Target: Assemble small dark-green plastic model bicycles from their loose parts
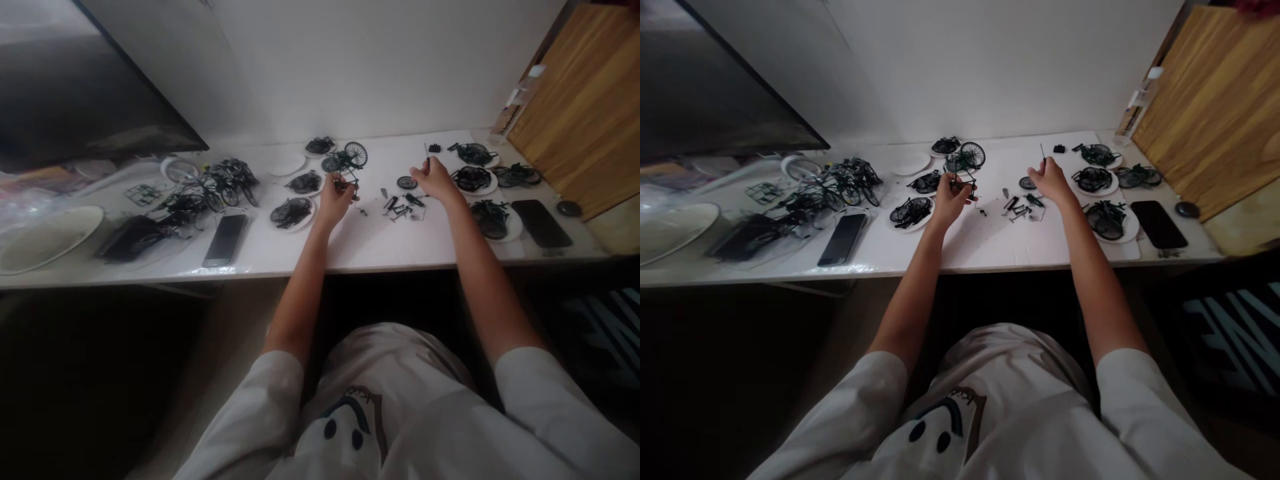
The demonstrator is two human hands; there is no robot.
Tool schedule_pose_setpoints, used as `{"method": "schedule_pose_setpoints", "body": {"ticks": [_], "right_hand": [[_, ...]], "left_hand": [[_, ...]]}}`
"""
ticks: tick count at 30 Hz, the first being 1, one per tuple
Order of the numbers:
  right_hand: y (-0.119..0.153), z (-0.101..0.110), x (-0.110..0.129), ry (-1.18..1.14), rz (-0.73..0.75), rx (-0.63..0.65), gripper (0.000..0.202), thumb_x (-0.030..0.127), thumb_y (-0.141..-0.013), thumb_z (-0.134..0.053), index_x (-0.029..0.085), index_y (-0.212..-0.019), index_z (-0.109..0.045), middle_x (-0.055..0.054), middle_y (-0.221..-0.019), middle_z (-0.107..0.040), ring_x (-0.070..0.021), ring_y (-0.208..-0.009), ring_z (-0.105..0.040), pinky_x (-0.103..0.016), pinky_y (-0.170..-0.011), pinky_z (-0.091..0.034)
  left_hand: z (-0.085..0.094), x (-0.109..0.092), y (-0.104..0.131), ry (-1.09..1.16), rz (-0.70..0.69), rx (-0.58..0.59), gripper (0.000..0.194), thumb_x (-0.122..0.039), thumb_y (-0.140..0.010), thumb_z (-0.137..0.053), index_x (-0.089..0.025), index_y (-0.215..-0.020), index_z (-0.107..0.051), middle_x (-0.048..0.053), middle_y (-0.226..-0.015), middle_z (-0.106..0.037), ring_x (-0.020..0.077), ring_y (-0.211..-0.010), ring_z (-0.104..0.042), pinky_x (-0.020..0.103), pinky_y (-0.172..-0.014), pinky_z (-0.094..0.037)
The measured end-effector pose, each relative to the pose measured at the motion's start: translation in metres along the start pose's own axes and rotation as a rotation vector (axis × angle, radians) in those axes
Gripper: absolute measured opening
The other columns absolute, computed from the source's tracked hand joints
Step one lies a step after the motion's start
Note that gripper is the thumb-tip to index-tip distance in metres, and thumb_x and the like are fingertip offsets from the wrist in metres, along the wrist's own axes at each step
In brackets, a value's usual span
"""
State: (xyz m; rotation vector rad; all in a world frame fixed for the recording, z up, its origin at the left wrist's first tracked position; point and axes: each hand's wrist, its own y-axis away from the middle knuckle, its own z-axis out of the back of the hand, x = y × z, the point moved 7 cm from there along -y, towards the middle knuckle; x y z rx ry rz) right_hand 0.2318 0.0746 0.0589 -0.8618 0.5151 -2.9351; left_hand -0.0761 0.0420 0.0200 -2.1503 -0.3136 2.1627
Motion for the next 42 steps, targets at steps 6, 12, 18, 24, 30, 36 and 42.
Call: {"method": "schedule_pose_setpoints", "body": {"ticks": [6, 12, 18, 24, 30, 36, 42], "right_hand": [[0.057, 0.022, -0.002, -0.155, 0.145, 0.251, 0.048, 0.056, -0.091, -0.083, 0.026, -0.119, -0.06, -0.014, -0.137, -0.073, -0.0333, -0.125, -0.067, -0.049, -0.116, -0.052], [0.097, 0.002, 0.002, -0.101, 0.188, 0.365, 0.085, 0.052, -0.072, -0.099, 0.027, -0.139, -0.054, -0.017, -0.149, -0.063, -0.04, -0.14, -0.059, -0.056, -0.125, -0.048], [0.095, -0.024, 0.012, -0.085, 0.273, 0.305, 0.049, 0.048, -0.094, -0.077, 0.025, -0.134, -0.06, -0.015, -0.128, -0.068, -0.0393, -0.133, -0.063, -0.055, -0.119, -0.051], [0.093, -0.02, 0.005, -0.132, 0.23, 0.25, 0.013, 0.031, -0.098, -0.066, 0.029, -0.109, -0.058, -0.012, -0.129, -0.073, -0.0339, -0.131, -0.064, -0.052, -0.117, -0.053], [0.085, -0.013, -0.011, -0.246, 0.115, 0.15, 0.018, 0.018, -0.094, -0.062, 0.031, -0.103, -0.053, -0.01, -0.124, -0.081, -0.0297, -0.119, -0.075, -0.051, -0.111, -0.058], [0.083, -0.005, -0.017, -0.241, 0.047, 0.036, 0.016, 0.022, -0.096, -0.062, 0.028, -0.109, -0.057, -0.013, -0.127, -0.08, -0.0276, -0.123, -0.075, -0.046, -0.111, -0.059], [0.078, 0.01, -0.032, -0.239, -0.057, -0.16, 0.028, 0.039, -0.105, -0.057, 0.024, -0.129, -0.059, -0.016, -0.127, -0.077, -0.0287, -0.125, -0.075, -0.047, -0.106, -0.062]], "left_hand": [[0.001, 0.006, -0.003, -0.023, -0.026, 0.002, 0.04, -0.025, -0.085, -0.079, -0.026, -0.107, -0.046, 0.001, -0.098, -0.076, 0.0105, -0.069, -0.074, 0.02, -0.059, -0.052], [0.001, 0.008, -0.002, -0.066, -0.047, 0.01, 0.039, -0.026, -0.083, -0.078, -0.026, -0.104, -0.045, 0.001, -0.097, -0.075, 0.011, -0.069, -0.074, 0.02, -0.057, -0.052], [0.003, 0.015, -0.004, -0.097, -0.06, 0.006, 0.041, -0.031, -0.083, -0.078, -0.027, -0.106, -0.045, 0.002, -0.098, -0.077, 0.0123, -0.069, -0.076, 0.021, -0.057, -0.053], [0.005, 0.017, -0.004, -0.131, -0.076, 0.003, 0.039, -0.029, -0.084, -0.077, -0.026, -0.107, -0.046, 0.001, -0.095, -0.075, 0.0124, -0.069, -0.075, 0.02, -0.056, -0.053], [0.005, 0.012, -0.001, -0.126, -0.077, -0.007, 0.04, -0.026, -0.084, -0.079, -0.026, -0.113, -0.051, 0.002, -0.095, -0.074, 0.0141, -0.072, -0.076, 0.023, -0.061, -0.057], [0.003, -0.003, 0.007, -0.081, -0.037, -0.014, 0.047, -0.027, -0.084, -0.082, -0.027, -0.122, -0.055, 0.001, -0.093, -0.074, 0.015, -0.074, -0.077, 0.024, -0.065, -0.061], [0.0, -0.016, 0.014, -0.061, -0.023, -0.034, 0.048, -0.025, -0.085, -0.081, -0.027, -0.125, -0.055, -0.001, -0.09, -0.074, 0.0143, -0.073, -0.076, 0.024, -0.067, -0.061]]}}
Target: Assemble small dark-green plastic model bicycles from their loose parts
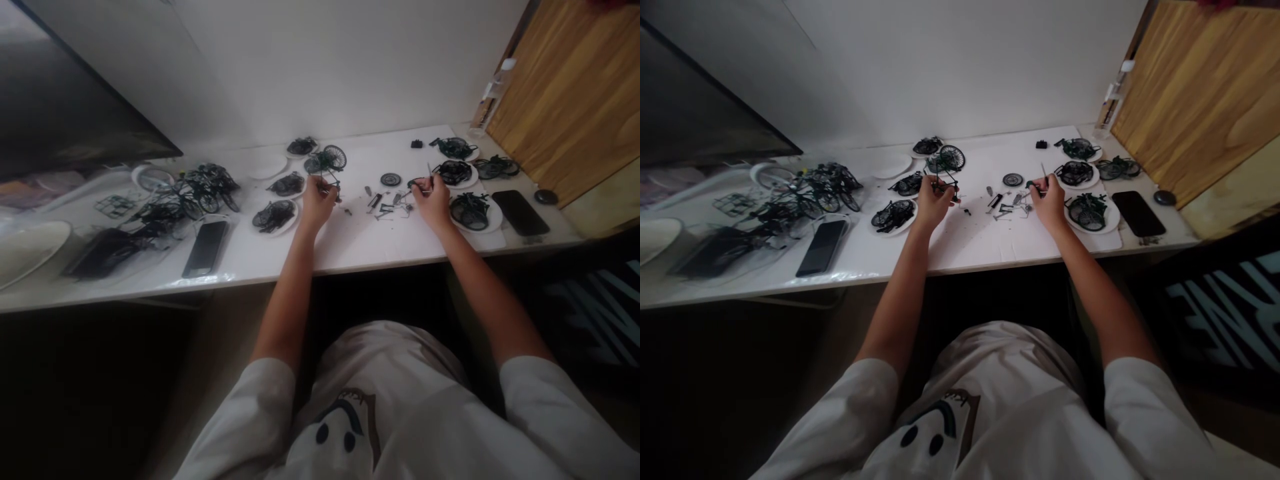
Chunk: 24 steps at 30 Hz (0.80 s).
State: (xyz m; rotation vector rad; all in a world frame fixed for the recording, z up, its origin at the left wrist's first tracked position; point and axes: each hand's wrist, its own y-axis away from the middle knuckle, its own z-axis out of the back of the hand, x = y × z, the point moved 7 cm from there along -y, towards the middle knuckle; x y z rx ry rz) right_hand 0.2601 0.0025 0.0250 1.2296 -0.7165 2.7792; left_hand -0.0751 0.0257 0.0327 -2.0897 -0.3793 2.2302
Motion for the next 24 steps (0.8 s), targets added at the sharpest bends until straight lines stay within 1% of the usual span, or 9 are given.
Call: {"method": "schedule_pose_setpoints", "body": {"ticks": [2, 4, 7, 9, 11, 14, 18, 21, 24], "right_hand": [[-0.004, 0.002, -0.006, -0.014, -0.048, -0.032, 0.033, 0.051, -0.109, -0.053, 0.024, -0.127, -0.058, -0.017, -0.127, -0.077, -0.0295, -0.126, -0.075, -0.046, -0.103, -0.062], [-0.007, 0.0, -0.011, -0.058, -0.084, -0.035, 0.04, 0.061, -0.112, -0.045, 0.025, -0.123, -0.057, -0.018, -0.126, -0.077, -0.0288, -0.124, -0.076, -0.045, -0.101, -0.063], [-0.01, -0.005, -0.016, -0.207, -0.054, -0.056, 0.039, 0.064, -0.113, -0.039, 0.027, -0.115, -0.053, -0.016, -0.123, -0.079, -0.0262, -0.117, -0.079, -0.045, -0.1, -0.064], [-0.011, -0.006, -0.021, -0.275, 0.002, -0.099, 0.033, 0.061, -0.112, -0.045, 0.029, -0.11, -0.05, -0.014, -0.117, -0.08, -0.0266, -0.114, -0.079, -0.046, -0.1, -0.064], [-0.012, -0.006, -0.028, -0.283, 0.049, -0.131, 0.029, 0.058, -0.108, -0.056, 0.03, -0.103, -0.047, -0.013, -0.111, -0.081, -0.0286, -0.111, -0.079, -0.049, -0.1, -0.064], [-0.012, -0.012, -0.035, -0.228, 0.099, -0.09, 0.029, 0.044, -0.097, -0.069, 0.031, -0.095, -0.043, -0.011, -0.111, -0.08, -0.0295, -0.108, -0.076, -0.053, -0.103, -0.062], [-0.009, -0.02, -0.033, -0.133, 0.14, -0.013, 0.031, 0.025, -0.087, -0.068, 0.031, -0.092, -0.039, -0.01, -0.114, -0.079, -0.0297, -0.109, -0.07, -0.057, -0.109, -0.058], [-0.007, -0.023, -0.029, -0.093, 0.174, 0.002, 0.031, 0.021, -0.086, -0.066, 0.031, -0.093, -0.037, -0.011, -0.114, -0.078, -0.0313, -0.112, -0.066, -0.057, -0.109, -0.056], [-0.007, -0.023, -0.027, -0.083, 0.19, 0.002, 0.031, 0.022, -0.087, -0.066, 0.031, -0.093, -0.037, -0.012, -0.113, -0.077, -0.0317, -0.112, -0.064, -0.056, -0.108, -0.055]], "left_hand": [[0.001, 0.0, -0.001, -0.008, -0.017, -0.001, 0.047, -0.024, -0.085, -0.081, -0.027, -0.124, -0.055, 0.0, -0.091, -0.074, 0.0143, -0.074, -0.076, 0.024, -0.068, -0.061], [0.002, 0.004, -0.004, -0.011, -0.033, 0.003, 0.046, -0.024, -0.085, -0.081, -0.027, -0.123, -0.055, 0.0, -0.091, -0.074, 0.014, -0.074, -0.076, 0.023, -0.068, -0.061], [0.003, 0.015, -0.011, -0.017, -0.061, 0.015, 0.045, -0.025, -0.086, -0.081, -0.027, -0.123, -0.055, -0.001, -0.089, -0.072, 0.0126, -0.07, -0.074, 0.022, -0.064, -0.059], [0.005, 0.023, -0.017, -0.046, -0.097, 0.014, 0.042, -0.026, -0.088, -0.08, -0.026, -0.121, -0.054, -0.001, -0.088, -0.072, 0.0117, -0.068, -0.072, 0.021, -0.061, -0.056], [0.007, 0.029, -0.022, -0.091, -0.127, 0.001, 0.039, -0.027, -0.089, -0.078, -0.026, -0.119, -0.052, -0.002, -0.087, -0.071, 0.0112, -0.065, -0.072, 0.02, -0.058, -0.054], [0.008, 0.035, -0.026, -0.129, -0.157, 0.007, 0.037, -0.028, -0.092, -0.076, -0.025, -0.119, -0.051, -0.001, -0.089, -0.073, 0.0115, -0.065, -0.073, 0.021, -0.057, -0.054], [0.008, 0.036, -0.026, -0.126, -0.155, 0.004, 0.035, -0.026, -0.092, -0.076, -0.025, -0.116, -0.051, 0.0, -0.089, -0.074, 0.0118, -0.066, -0.074, 0.021, -0.056, -0.053], [0.008, 0.036, -0.025, -0.132, -0.149, 0.001, 0.034, -0.024, -0.092, -0.076, -0.025, -0.114, -0.05, 0.001, -0.091, -0.075, 0.0122, -0.067, -0.074, 0.023, -0.057, -0.054], [0.008, 0.037, -0.026, -0.148, -0.151, -0.005, 0.032, -0.021, -0.091, -0.074, -0.024, -0.112, -0.05, 0.002, -0.092, -0.075, 0.0122, -0.068, -0.075, 0.023, -0.059, -0.055]]}}
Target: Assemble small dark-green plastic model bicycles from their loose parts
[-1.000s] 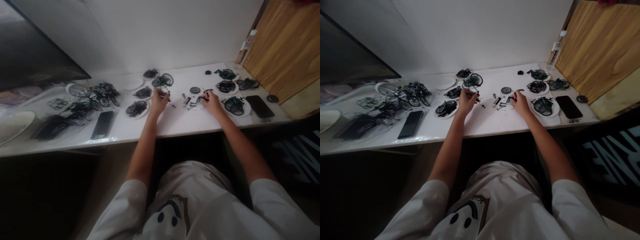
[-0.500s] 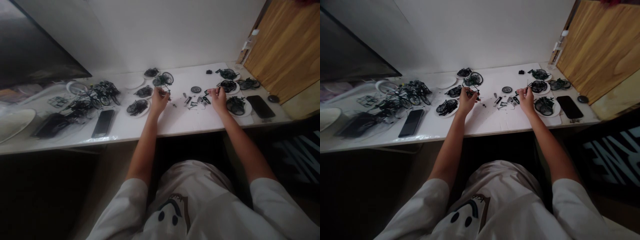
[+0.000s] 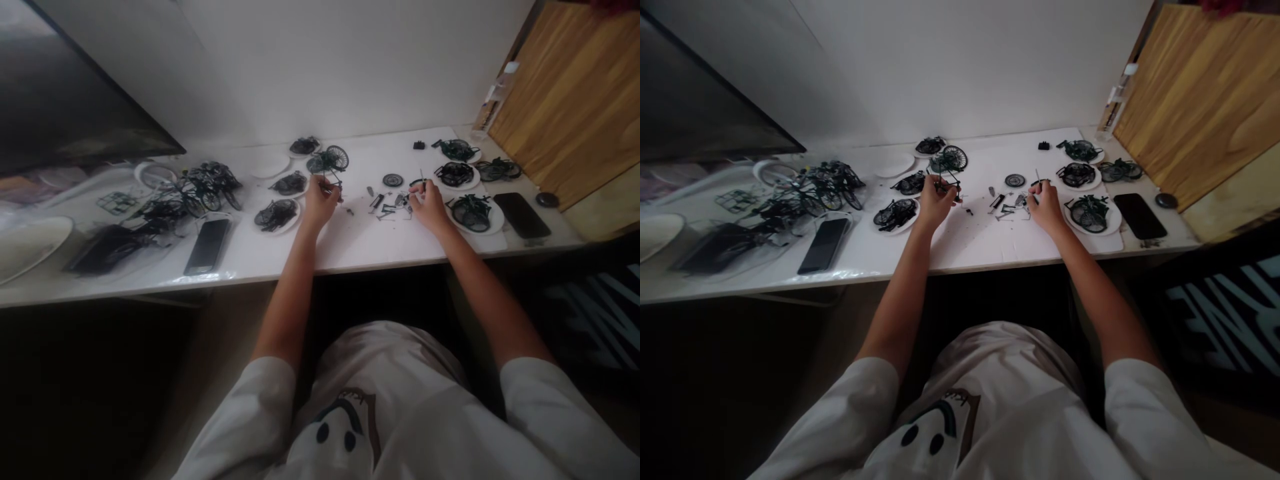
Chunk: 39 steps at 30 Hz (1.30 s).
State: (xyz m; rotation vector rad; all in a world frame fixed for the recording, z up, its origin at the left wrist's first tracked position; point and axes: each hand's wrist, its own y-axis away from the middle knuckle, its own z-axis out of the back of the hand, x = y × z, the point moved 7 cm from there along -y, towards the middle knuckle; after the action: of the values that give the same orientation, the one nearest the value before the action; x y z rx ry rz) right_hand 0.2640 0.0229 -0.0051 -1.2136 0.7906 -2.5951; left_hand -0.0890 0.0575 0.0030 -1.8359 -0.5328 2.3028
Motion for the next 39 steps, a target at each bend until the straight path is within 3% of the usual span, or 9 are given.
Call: {"method": "schedule_pose_setpoints", "body": {"ticks": [6, 9, 13, 20, 23, 27, 33, 36, 39], "right_hand": [[0.001, 0.006, 0.005, 0.004, -0.003, -0.034, 0.03, 0.052, -0.101, -0.062, 0.031, -0.093, -0.042, -0.012, -0.105, -0.073, -0.033, -0.109, -0.063, -0.059, -0.11, -0.053], [0.002, 0.011, 0.014, -0.008, 0.003, -0.055, 0.045, 0.072, -0.108, -0.044, 0.03, -0.094, -0.05, -0.013, -0.105, -0.073, -0.0339, -0.111, -0.062, -0.062, -0.114, -0.05], [0.003, 0.014, 0.02, -0.024, 0.022, -0.068, 0.058, 0.084, -0.107, -0.035, 0.031, -0.094, -0.053, -0.013, -0.104, -0.075, -0.0335, -0.111, -0.062, -0.061, -0.114, -0.05], [0.002, 0.009, 0.012, 0.0, 0.019, -0.046, 0.054, 0.082, -0.106, -0.038, 0.03, -0.095, -0.05, -0.012, -0.102, -0.068, -0.0332, -0.112, -0.059, -0.06, -0.112, -0.049], [0.001, 0.011, 0.015, 0.016, 0.034, -0.053, 0.047, 0.075, -0.106, -0.044, 0.031, -0.091, -0.043, -0.01, -0.098, -0.065, -0.0313, -0.107, -0.056, -0.056, -0.109, -0.048], [0.0, 0.013, 0.02, 0.017, 0.044, -0.062, 0.04, 0.068, -0.103, -0.05, 0.032, -0.089, -0.04, -0.008, -0.094, -0.061, -0.0295, -0.102, -0.054, -0.053, -0.104, -0.048], [0.004, 0.022, 0.031, -0.104, 0.064, -0.136, 0.049, 0.077, -0.106, -0.045, 0.031, -0.091, -0.044, -0.004, -0.089, -0.057, -0.0277, -0.097, -0.061, -0.052, -0.102, -0.054], [0.012, 0.041, 0.049, -0.187, 0.093, -0.305, 0.056, 0.083, -0.104, -0.046, 0.031, -0.084, -0.045, -0.001, -0.079, -0.048, -0.026, -0.083, -0.061, -0.05, -0.091, -0.058], [0.016, 0.053, 0.082, -0.226, 0.12, -0.358, 0.065, 0.087, -0.104, -0.042, 0.031, -0.072, -0.039, 0.002, -0.066, -0.039, -0.0226, -0.066, -0.054, -0.045, -0.074, -0.057]], "left_hand": [[0.0, 0.002, -0.001, -0.009, 0.002, -0.002, 0.031, -0.021, -0.092, -0.073, -0.025, -0.114, -0.051, 0.0, -0.09, -0.075, 0.0123, -0.068, -0.075, 0.024, -0.061, -0.057], [0.0, 0.0, 0.001, -0.015, 0.007, -0.003, 0.032, -0.022, -0.092, -0.074, -0.025, -0.115, -0.052, 0.001, -0.092, -0.075, 0.0123, -0.069, -0.075, 0.025, -0.062, -0.057], [-0.001, -0.004, 0.002, -0.012, 0.028, 0.004, 0.032, -0.025, -0.093, -0.077, -0.025, -0.111, -0.05, 0.003, -0.098, -0.075, 0.012, -0.07, -0.075, 0.024, -0.062, -0.056], [-0.015, -0.005, 0.008, 0.076, 0.246, 0.186, 0.021, -0.041, -0.111, -0.056, -0.025, -0.1, -0.046, 0.004, -0.089, -0.077, 0.0144, -0.066, -0.07, 0.027, -0.062, -0.055], [-0.017, -0.014, 0.01, -0.087, 0.205, 0.239, 0.023, -0.031, -0.115, -0.043, -0.023, -0.095, -0.052, 0.005, -0.086, -0.079, 0.014, -0.068, -0.063, 0.027, -0.064, -0.05], [-0.012, -0.022, 0.01, -0.264, 0.154, 0.214, 0.025, -0.02, -0.11, -0.049, -0.019, -0.089, -0.063, 0.006, -0.085, -0.079, 0.014, -0.075, -0.06, 0.027, -0.071, -0.044], [-0.003, -0.017, 0.013, -0.463, 0.115, 0.118, 0.026, -0.026, -0.099, -0.07, -0.021, -0.074, -0.065, 0.007, -0.077, -0.072, 0.022, -0.075, -0.06, 0.034, -0.079, -0.047], [0.002, -0.022, 0.012, -0.533, 0.062, 0.062, 0.027, -0.027, -0.095, -0.077, -0.022, -0.07, -0.066, 0.008, -0.075, -0.07, 0.026, -0.077, -0.062, 0.038, -0.085, -0.051], [0.011, -0.047, 0.012, -0.572, 0.009, 0.032, 0.026, -0.025, -0.095, -0.078, -0.021, -0.071, -0.068, 0.008, -0.073, -0.068, 0.0251, -0.075, -0.061, 0.041, -0.087, -0.054]]}}
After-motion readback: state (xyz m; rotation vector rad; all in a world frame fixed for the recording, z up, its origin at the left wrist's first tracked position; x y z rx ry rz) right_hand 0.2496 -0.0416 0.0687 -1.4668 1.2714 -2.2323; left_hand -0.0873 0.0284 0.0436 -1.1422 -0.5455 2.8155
